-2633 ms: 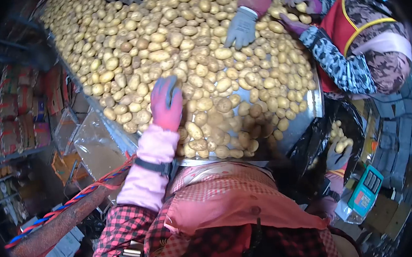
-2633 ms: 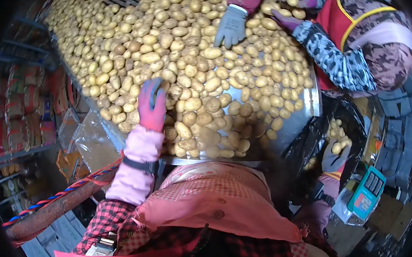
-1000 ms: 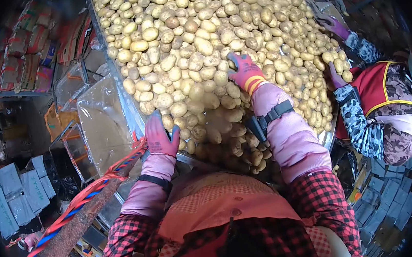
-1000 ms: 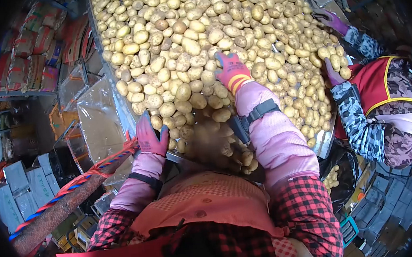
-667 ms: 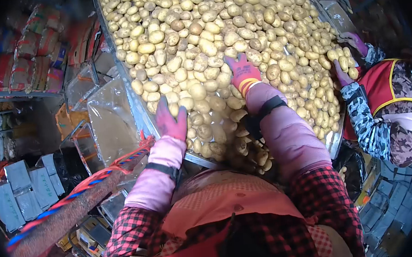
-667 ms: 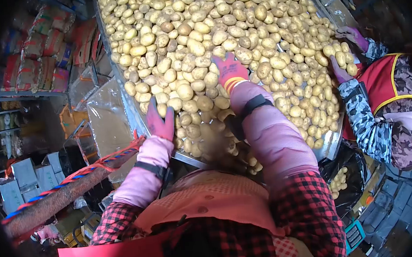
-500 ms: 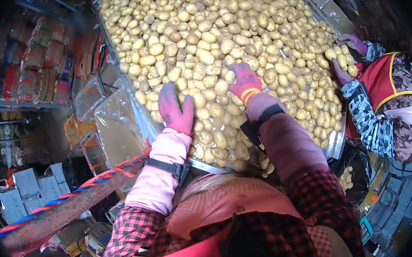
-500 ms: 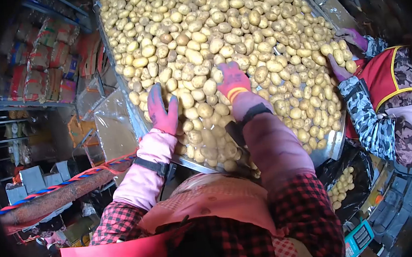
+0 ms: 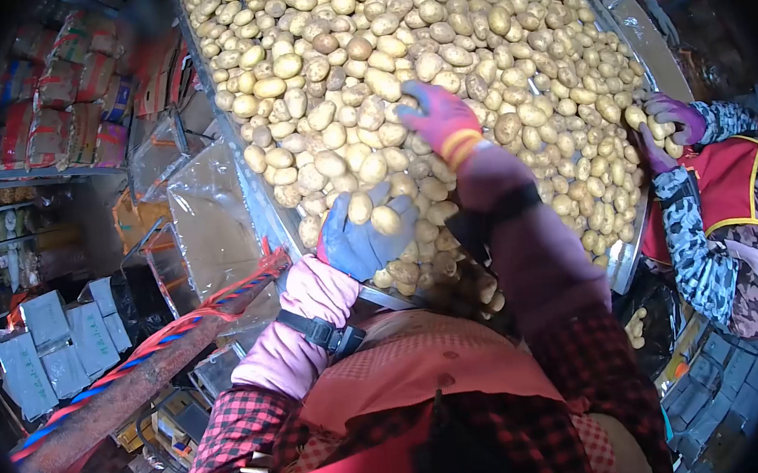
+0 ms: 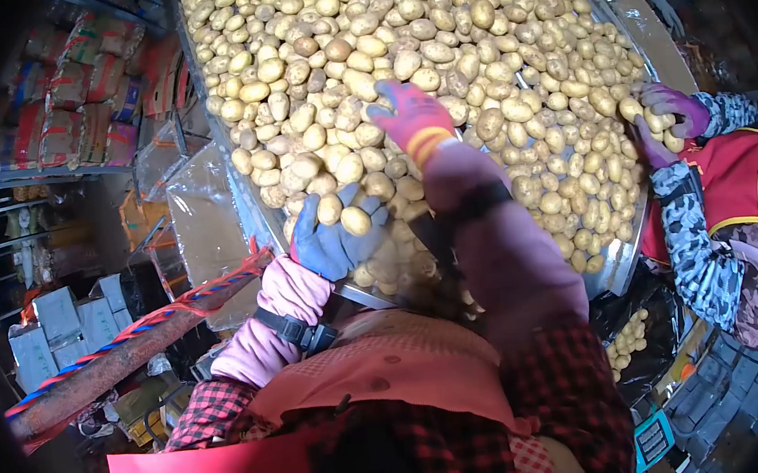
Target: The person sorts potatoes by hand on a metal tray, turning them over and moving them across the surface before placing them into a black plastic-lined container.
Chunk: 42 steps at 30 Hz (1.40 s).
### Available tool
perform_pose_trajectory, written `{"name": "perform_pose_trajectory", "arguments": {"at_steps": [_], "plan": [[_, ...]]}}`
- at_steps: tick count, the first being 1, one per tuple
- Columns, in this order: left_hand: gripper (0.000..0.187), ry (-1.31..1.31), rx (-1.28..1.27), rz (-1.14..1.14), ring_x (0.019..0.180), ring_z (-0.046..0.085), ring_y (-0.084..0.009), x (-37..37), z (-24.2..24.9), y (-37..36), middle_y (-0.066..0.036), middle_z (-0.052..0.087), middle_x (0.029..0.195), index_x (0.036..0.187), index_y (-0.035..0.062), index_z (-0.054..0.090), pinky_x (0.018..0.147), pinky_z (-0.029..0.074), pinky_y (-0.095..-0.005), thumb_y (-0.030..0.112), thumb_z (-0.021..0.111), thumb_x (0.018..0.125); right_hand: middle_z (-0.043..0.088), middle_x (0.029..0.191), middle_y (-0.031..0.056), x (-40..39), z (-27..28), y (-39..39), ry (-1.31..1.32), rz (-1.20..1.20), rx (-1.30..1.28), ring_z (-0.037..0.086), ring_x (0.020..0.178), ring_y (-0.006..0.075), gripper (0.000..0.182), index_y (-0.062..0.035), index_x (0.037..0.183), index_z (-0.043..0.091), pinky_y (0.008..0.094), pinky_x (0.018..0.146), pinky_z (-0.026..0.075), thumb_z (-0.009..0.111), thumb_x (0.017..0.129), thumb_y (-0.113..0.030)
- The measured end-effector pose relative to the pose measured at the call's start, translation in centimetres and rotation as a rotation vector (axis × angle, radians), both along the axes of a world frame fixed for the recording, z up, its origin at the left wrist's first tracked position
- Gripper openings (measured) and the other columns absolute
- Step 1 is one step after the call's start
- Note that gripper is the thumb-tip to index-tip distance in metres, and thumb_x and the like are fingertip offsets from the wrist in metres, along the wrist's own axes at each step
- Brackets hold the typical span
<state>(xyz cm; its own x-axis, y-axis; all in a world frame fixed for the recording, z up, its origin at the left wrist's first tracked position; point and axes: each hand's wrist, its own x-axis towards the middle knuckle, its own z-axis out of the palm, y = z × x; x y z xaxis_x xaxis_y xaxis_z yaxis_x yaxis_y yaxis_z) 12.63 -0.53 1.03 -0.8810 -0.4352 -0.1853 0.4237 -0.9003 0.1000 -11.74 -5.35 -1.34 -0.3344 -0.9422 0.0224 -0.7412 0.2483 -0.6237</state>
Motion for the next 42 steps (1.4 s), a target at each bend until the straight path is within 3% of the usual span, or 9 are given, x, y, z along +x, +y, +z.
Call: {"name": "perform_pose_trajectory", "arguments": {"at_steps": [5,9,10,17,25,27,32,37,42], "plan": [[0.062,-0.391,0.124,0.023,0.115,0.057,-0.0286,3.6,-0.8,-0.6,-0.016,0.052,0.135,0.146,0.0042,0.039,0.103,0.047,-0.0446,0.046,0.045,0.101,0.062,0.118,0.0114,-1.2,-3.9,-3.6,-0.669,0.043,0.151,0.063,0.106,0.0278,0.059,-0.0141,0.13,0.059,0.0372,0.092,0.051,0.077,0.08,-0.039],[0.056,-0.188,0.119,-0.086,0.101,0.064,-0.0254,5.8,-2.6,-0.1,-0.012,0.059,0.124,0.143,0.0054,0.044,0.091,0.054,-0.0373,0.044,0.045,0.102,0.063,0.118,0.0105,-4.0,-2.1,1.3,-0.509,0.271,-0.429,0.063,0.101,0.0261,0.048,-0.0098,0.125,0.061,0.0368,0.09,0.052,0.076,0.08,-0.017],[0.06,-0.486,0.21,-0.013,0.067,0.061,-0.0157,5.0,-2.0,0.7,-0.008,0.065,0.108,0.142,0.0017,0.044,0.061,0.053,-0.0309,0.044,0.049,0.1,0.064,0.117,0.0102,-3.5,-1.6,1.5,-0.421,0.308,-0.236,0.064,0.101,0.0269,0.046,-0.0104,0.126,0.06,0.0378,0.09,0.052,0.073,0.083,-0.02],[0.06,-0.461,-0.208,-0.045,0.131,0.047,-0.0324,4.2,-0.6,1.2,-0.021,0.047,0.141,0.149,0.0067,0.032,0.111,0.04,-0.0453,0.034,0.051,0.1,0.069,0.111,0.0113,7.5,2.3,0.7,0.504,0.414,0.574,0.066,0.107,0.0282,0.037,-0.0191,0.131,0.057,0.0433,0.083,0.054,0.053,0.094,-0.028],[0.046,-0.323,-0.03,0.047,0.126,0.052,-0.0354,4.7,-1.3,1.6,-0.022,0.05,0.138,0.142,0.0082,0.041,0.107,0.042,-0.052,0.03,0.048,0.102,0.069,0.116,0.0081,6.8,-0.2,-0.1,0.513,0.359,0.542,0.066,0.109,0.0297,0.04,-0.0272,0.128,0.059,0.0442,0.083,0.054,0.059,0.088,-0.021],[0.044,-0.286,-0.058,0.114,0.12,0.055,-0.0344,5.1,-0.8,1.4,-0.018,0.055,0.129,0.139,0.0089,0.044,0.105,0.043,-0.0526,0.03,0.051,0.101,0.067,0.118,0.0088,4.6,-2.1,2.8,0.276,0.242,0.138,0.065,0.108,0.0262,0.044,-0.0226,0.129,0.058,0.0389,0.086,0.053,0.064,0.085,-0.021],[0.053,-0.368,-0.44,0.354,0.124,0.05,-0.0269,3.0,-1.5,1.7,-0.012,0.053,0.13,0.146,0.0077,0.038,0.111,0.037,-0.0435,0.03,0.054,0.1,0.061,0.114,0.009,7.4,1.0,12.1,-1.742,0.106,-0.378,0.059,0.106,0.0206,0.037,-0.0055,0.126,0.051,0.0341,0.093,0.049,0.054,0.096,-0.026],[0.058,-0.789,-1.508,0.214,0.141,0.032,-0.026,-2.4,0.7,5.4,-0.015,0.033,0.154,0.151,0.0012,0.028,0.118,0.023,-0.0354,0.024,0.048,0.101,0.055,0.13,0.0129,10.3,-1.1,15.8,-1.16,-0.061,-0.591,0.051,0.124,0.0293,0.049,-0.0067,0.129,0.047,0.0439,0.103,0.044,0.048,0.098,-0.045],[0.06,-0.691,-1.121,0.092,0.135,0.039,-0.0208,-3.0,4.8,5.7,-0.016,0.036,0.152,0.152,0.0005,0.026,0.111,0.032,-0.0316,0.032,0.043,0.104,0.056,0.126,0.0104,7.3,2.7,21.6,-2.405,-0.01,-0.774,0.053,0.12,0.0321,0.046,-0.0084,0.121,0.053,0.0428,0.096,0.046,0.059,0.092,-0.044]]}}
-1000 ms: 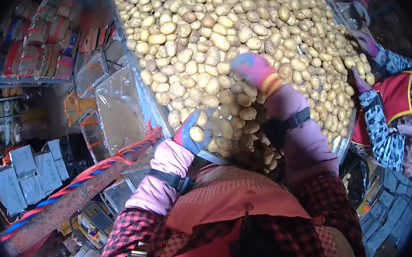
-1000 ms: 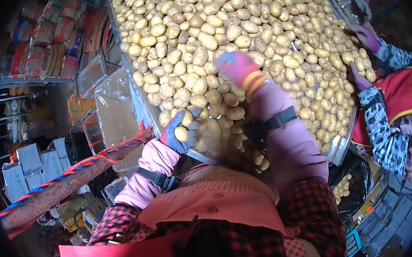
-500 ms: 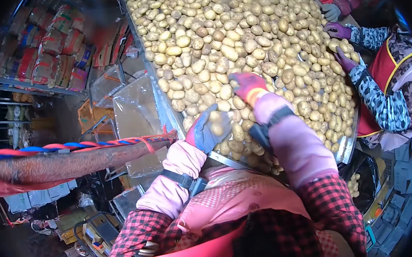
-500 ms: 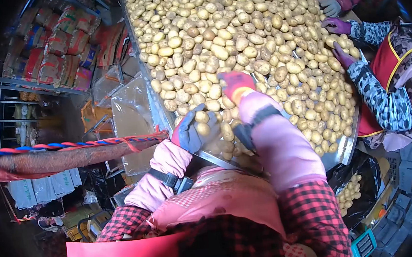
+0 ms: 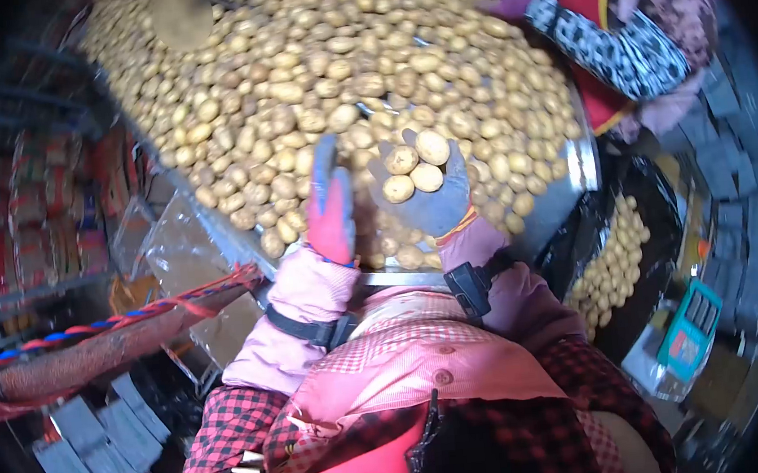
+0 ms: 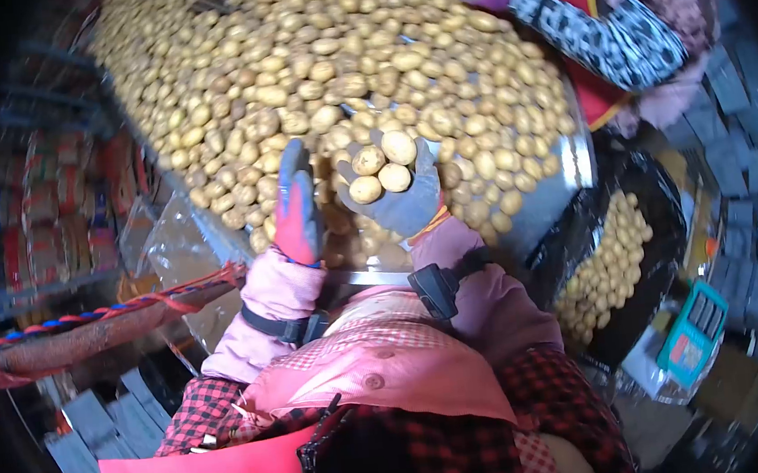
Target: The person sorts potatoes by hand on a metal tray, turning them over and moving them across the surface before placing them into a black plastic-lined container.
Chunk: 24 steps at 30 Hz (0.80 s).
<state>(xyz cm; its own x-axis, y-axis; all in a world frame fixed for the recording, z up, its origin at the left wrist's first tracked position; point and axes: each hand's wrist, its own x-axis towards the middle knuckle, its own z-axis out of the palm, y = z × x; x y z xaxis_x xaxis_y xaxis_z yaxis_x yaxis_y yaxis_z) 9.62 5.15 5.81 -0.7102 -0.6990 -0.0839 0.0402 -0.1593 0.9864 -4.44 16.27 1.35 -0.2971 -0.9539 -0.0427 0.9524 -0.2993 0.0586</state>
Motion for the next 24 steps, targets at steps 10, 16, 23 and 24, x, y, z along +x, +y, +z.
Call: {"name": "perform_pose_trajectory", "arguments": {"at_steps": [10,16,23,24], "plan": [[0.048,0.131,0.21,-0.155,0.134,0.043,-0.0223,2.2,-5.8,-0.8,-0.014,0.047,0.144,0.145,-0.0033,0.04,0.115,0.032,-0.0346,0.017,0.049,0.103,0.07,0.083,0.0102,-5.5,8.9,22.3,0.054,-0.731,0.124,0.066,0.069,0.0234,0.041,0.0055,0.121,0.055,0.0381,0.072,0.055,0.056,0.086,-0.016],[0.054,0.194,0.315,0.005,0.132,0.046,-0.0244,5.1,-6.9,-2.8,-0.015,0.049,0.142,0.145,-0.0046,0.037,0.115,0.033,-0.0377,0.026,0.049,0.103,0.057,0.122,0.0124,-12.2,1.5,28.7,0.335,-0.771,0.407,0.053,0.111,0.0255,0.052,-0.0026,0.14,0.039,0.0366,0.099,0.042,0.053,0.096,-0.028],[0.053,0.089,0.379,0.288,0.125,0.051,-0.0251,9.1,-5.3,-4.0,-0.013,0.048,0.143,0.146,-0.001,0.038,0.108,0.039,-0.0369,0.024,0.051,0.101,0.054,0.135,0.011,-5.0,-0.7,-8.2,1.768,-0.141,0.581,0.053,0.124,0.0234,0.05,-0.0044,0.136,0.05,0.0351,0.105,0.041,0.066,0.092,-0.019],[0.051,0.083,0.369,0.322,0.124,0.051,-0.0237,9.6,-4.9,-4.1,-0.012,0.047,0.143,0.146,-0.0002,0.039,0.107,0.039,-0.0357,0.022,0.051,0.101,0.057,0.132,0.0138,-4.1,-0.6,-13.0,2.266,-0.266,0.251,0.056,0.12,0.033,0.048,-0.0101,0.131,0.056,0.0384,0.102,0.045,0.065,0.084,-0.011]]}}
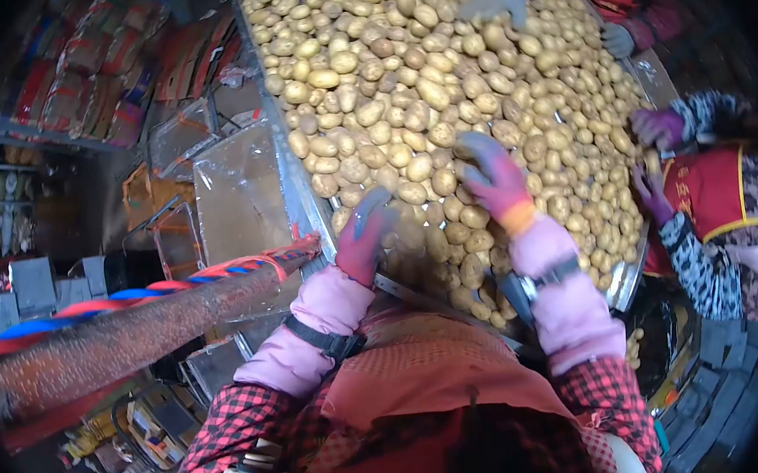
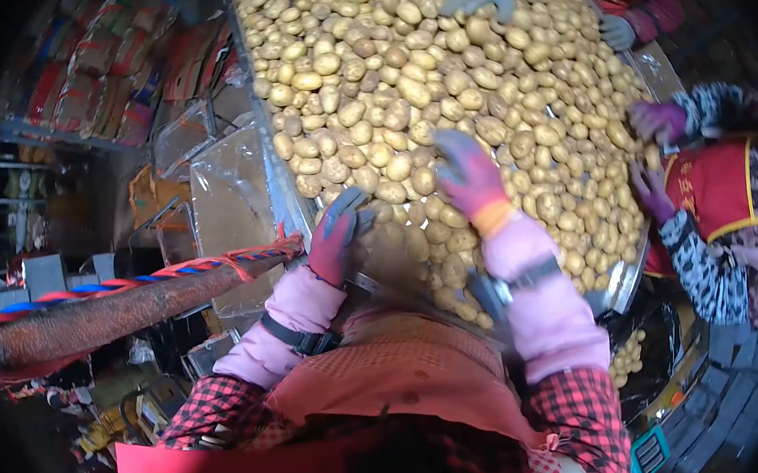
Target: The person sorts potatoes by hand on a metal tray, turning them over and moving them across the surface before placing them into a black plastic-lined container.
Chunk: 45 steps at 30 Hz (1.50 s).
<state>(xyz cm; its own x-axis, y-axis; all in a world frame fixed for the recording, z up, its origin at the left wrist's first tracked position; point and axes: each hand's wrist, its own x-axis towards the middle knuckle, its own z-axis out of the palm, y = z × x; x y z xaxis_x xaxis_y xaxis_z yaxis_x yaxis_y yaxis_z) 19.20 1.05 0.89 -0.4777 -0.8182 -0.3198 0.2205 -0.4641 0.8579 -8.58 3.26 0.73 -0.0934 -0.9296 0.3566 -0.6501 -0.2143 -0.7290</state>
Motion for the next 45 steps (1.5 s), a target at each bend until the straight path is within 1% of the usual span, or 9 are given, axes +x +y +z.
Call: {"name": "perform_pose_trajectory", "arguments": {"at_steps": [5,12,19,23,28,31,33,39,45], "plan": [[0.047,-0.167,-0.141,0.18,0.124,0.05,-0.0199,1.2,0.4,-1.2,-0.012,0.049,0.14,0.144,-0.0009,0.041,0.107,0.04,-0.0326,0.014,0.05,0.1,0.056,0.124,0.0082,5.3,-1.9,-14.5,0.93,0.367,0.137,0.054,0.118,0.0296,0.041,-0.0269,0.126,0.061,0.0412,0.089,0.051,0.056,0.088,-0.012],[0.055,-0.898,-0.806,0.238,0.129,0.047,-0.0417,-2.5,-1.2,-7.0,-0.026,0.05,0.137,0.141,0.0002,0.043,0.108,0.04,-0.0438,0.015,0.059,0.09,0.06,0.121,0.0144,6.5,-1.8,-18.1,1.002,0.403,0.429,0.062,0.106,0.0321,0.034,-0.027,0.125,0.063,0.0435,0.084,0.053,0.049,0.095,-0.019],[0.056,-1.334,-0.609,-0.057,0.128,0.05,-0.038,-4.5,-3.6,-13.8,-0.021,0.044,0.146,0.146,0.0157,0.042,0.106,0.042,-0.0448,0.029,0.051,0.092,0.06,0.131,0.0108,6.7,-1.1,-18.9,0.926,0.51,0.681,0.063,0.114,0.0287,0.047,-0.0224,0.135,0.053,0.0433,0.087,0.055,0.063,0.089,-0.023],[0.061,-1.427,-0.596,-0.138,0.131,0.048,-0.037,-4.3,-4.8,-15.0,-0.021,0.04,0.148,0.148,0.0137,0.039,0.108,0.04,-0.0446,0.033,0.05,0.092,0.059,0.131,0.0089,3.1,0.5,-11.7,0.382,0.245,0.416,0.062,0.114,0.0264,0.051,-0.0207,0.137,0.05,0.0402,0.09,0.053,0.064,0.088,-0.018],[0.056,-1.459,-0.538,-0.132,0.128,0.05,-0.0378,-5.3,-3.1,-15.2,-0.024,0.049,0.141,0.141,0.0093,0.048,0.109,0.04,-0.0442,0.031,0.053,0.089,0.057,0.126,0.0095,0.5,-1.3,2.5,-1.472,0.077,0.327,0.056,0.115,0.0212,0.055,-0.0051,0.142,0.041,0.0373,0.1,0.048,0.063,0.091,-0.007],[0.05,-1.058,-0.581,0.196,0.102,0.067,-0.0358,-6.0,-3.9,-14.7,-0.024,0.066,0.117,0.134,0.0047,0.056,0.089,0.052,-0.0417,0.029,0.059,0.09,0.054,0.13,0.0115,2.0,-1.1,9.8,-1.142,0.007,0.199,0.056,0.116,0.0261,0.049,-0.0064,0.142,0.041,0.0384,0.099,0.048,0.059,0.097,-0.017],[0.049,-0.626,-0.467,0.063,0.096,0.068,-0.0324,-9.6,1.1,-10.2,-0.022,0.067,0.114,0.132,0.0047,0.057,0.084,0.053,-0.0405,0.031,0.06,0.091,0.052,0.134,0.0142,3.0,-1.7,12.3,-2.141,0.012,0.039,0.055,0.119,0.0312,0.051,-0.0058,0.142,0.041,0.0441,0.099,0.049,0.047,0.102,-0.037],[0.046,-0.382,-1.103,-0.859,0.114,0.062,-0.0288,-13.9,3.7,5.8,-0.018,0.066,0.12,0.129,0.0057,0.061,0.097,0.048,-0.038,0.033,0.061,0.093,0.058,0.128,0.0142,5.0,1.4,19.0,-2.232,0.267,-0.267,0.057,0.116,0.0343,0.054,-0.0077,0.138,0.046,0.047,0.096,0.05,0.039,0.102,-0.048],[0.042,-0.176,-0.687,-1.113,0.115,0.061,-0.0238,-14.7,3.5,10.1,-0.016,0.065,0.124,0.132,0.0014,0.058,0.098,0.048,-0.0351,0.026,0.058,0.097,0.057,0.11,0.0107,10.0,-1.5,34.4,-1.206,-0.311,-0.663,0.056,0.092,0.0196,0.047,-0.0084,0.119,0.053,0.0317,0.08,0.049,0.075,0.085,-0.033]]}}
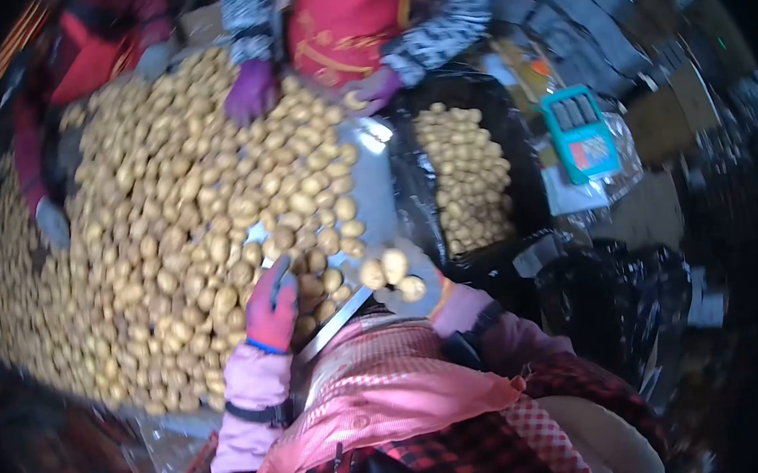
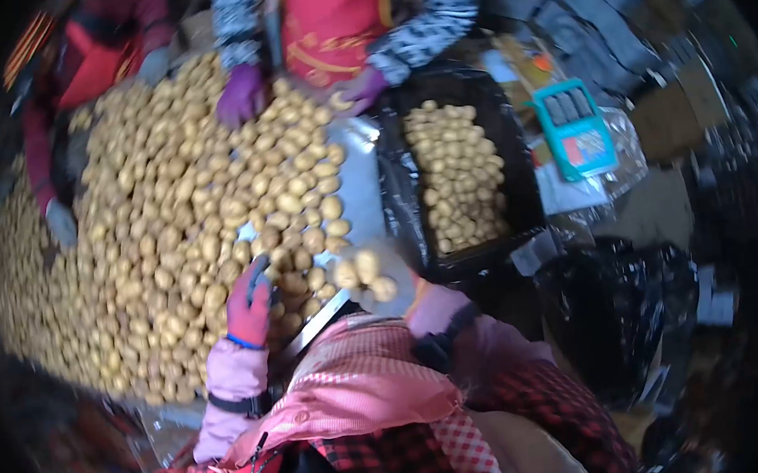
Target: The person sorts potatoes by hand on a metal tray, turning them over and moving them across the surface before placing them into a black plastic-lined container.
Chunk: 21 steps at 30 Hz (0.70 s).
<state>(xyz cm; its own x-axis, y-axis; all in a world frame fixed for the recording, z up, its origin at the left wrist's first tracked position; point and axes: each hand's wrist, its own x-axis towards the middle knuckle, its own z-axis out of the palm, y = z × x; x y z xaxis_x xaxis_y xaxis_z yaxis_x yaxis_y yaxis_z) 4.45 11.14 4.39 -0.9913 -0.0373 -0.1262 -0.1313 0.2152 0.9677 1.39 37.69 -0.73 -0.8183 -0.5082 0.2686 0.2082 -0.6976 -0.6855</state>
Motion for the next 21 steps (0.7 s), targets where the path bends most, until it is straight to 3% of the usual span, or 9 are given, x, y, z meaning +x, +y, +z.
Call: {"name": "perform_pose_trajectory", "arguments": {"at_steps": [3,5,9,11,13,16,17,19,21], "plan": [[0.043,0.009,0.088,0.042,0.112,0.06,-0.0189,0.4,-6.0,-2.7,-0.013,0.064,0.124,0.133,-0.0029,0.055,0.094,0.049,-0.0308,0.025,0.054,0.1,0.055,0.107,0.0091,2.3,3.8,7.3,-0.168,-0.444,0.336,0.054,0.088,0.0177,0.034,-0.009,0.112,0.051,0.0282,0.078,0.047,0.063,0.095,-0.035],[0.044,-0.116,0.169,0.064,0.112,0.06,-0.0184,0.3,-6.3,-3.3,-0.013,0.063,0.125,0.134,-0.004,0.054,0.094,0.049,-0.0299,0.025,0.053,0.101,0.052,0.096,0.0047,3.7,4.6,10.6,-0.576,-0.457,0.126,0.051,0.084,0.0144,0.024,-0.0082,0.106,0.05,0.023,0.071,0.046,0.053,0.1,-0.032],[0.044,-0.138,0.163,0.022,0.114,0.059,-0.0192,-0.3,-3.9,-3.7,-0.012,0.062,0.126,0.135,-0.0038,0.053,0.094,0.049,-0.0308,0.026,0.051,0.102,0.059,0.103,0.0097,-0.6,2.5,14.3,0.333,-0.92,1.131,0.059,0.09,0.019,0.055,0.0003,0.132,0.039,0.0305,0.079,0.052,0.07,0.086,-0.004],[0.045,-0.041,0.142,0.002,0.113,0.059,-0.0191,-1.0,-4.1,-3.5,-0.012,0.062,0.126,0.135,-0.0036,0.053,0.094,0.049,-0.0307,0.027,0.051,0.102,0.061,0.107,0.0115,-3.6,5.2,15.0,-0.24,-0.996,0.784,0.06,0.1,0.0238,0.063,0.0002,0.137,0.035,0.0351,0.083,0.052,0.071,0.085,-0.002],[0.044,-0.041,0.165,0.024,0.114,0.059,-0.0189,-1.5,-5.5,-4.0,-0.012,0.062,0.126,0.135,-0.0032,0.054,0.096,0.048,-0.031,0.026,0.053,0.102,0.064,0.103,0.0079,-5.1,3.9,17.5,0.157,-1.102,1.392,0.058,0.103,0.0256,0.052,-0.0048,0.132,0.046,0.0442,0.089,0.048,0.065,0.086,-0.018],[0.043,-0.113,0.166,0.141,0.115,0.059,-0.0185,0.6,-4.3,-4.1,-0.011,0.062,0.127,0.133,-0.0027,0.056,0.099,0.046,-0.0316,0.025,0.055,0.101,0.063,0.089,0.003,-5.9,5.4,15.5,1.454,-1.018,2.102,0.059,0.094,0.0251,0.033,-0.0131,0.11,0.067,0.0507,0.091,0.044,0.059,0.078,-0.02],[0.043,-0.1,0.162,0.16,0.116,0.058,-0.018,1.5,-4.2,-4.0,-0.011,0.062,0.127,0.133,-0.0026,0.056,0.099,0.046,-0.0317,0.025,0.056,0.1,0.062,0.09,0.0058,-6.5,4.3,14.4,1.518,-0.896,2.003,0.059,0.092,0.0255,0.035,-0.0099,0.109,0.066,0.0507,0.087,0.046,0.061,0.076,-0.017],[0.043,-0.088,0.19,0.227,0.115,0.059,-0.0174,3.9,-5.3,-5.2,-0.011,0.062,0.127,0.133,-0.0025,0.056,0.098,0.048,-0.0317,0.025,0.056,0.1,0.065,0.096,0.0128,-6.7,-0.1,10.5,0.433,-0.638,1.274,0.06,0.097,0.024,0.024,-0.0019,0.108,0.065,0.0488,0.088,0.048,0.061,0.087,-0.014],[0.043,-0.086,0.253,0.274,0.112,0.06,-0.017,5.4,-6.5,-5.7,-0.01,0.063,0.125,0.133,-0.0027,0.056,0.096,0.049,-0.0313,0.025,0.056,0.1,0.065,0.106,0.0168,-8.3,0.7,7.0,0.057,-0.349,0.764,0.058,0.107,0.0251,0.02,0.0022,0.11,0.063,0.0432,0.093,0.048,0.061,0.092,-0.008]]}}
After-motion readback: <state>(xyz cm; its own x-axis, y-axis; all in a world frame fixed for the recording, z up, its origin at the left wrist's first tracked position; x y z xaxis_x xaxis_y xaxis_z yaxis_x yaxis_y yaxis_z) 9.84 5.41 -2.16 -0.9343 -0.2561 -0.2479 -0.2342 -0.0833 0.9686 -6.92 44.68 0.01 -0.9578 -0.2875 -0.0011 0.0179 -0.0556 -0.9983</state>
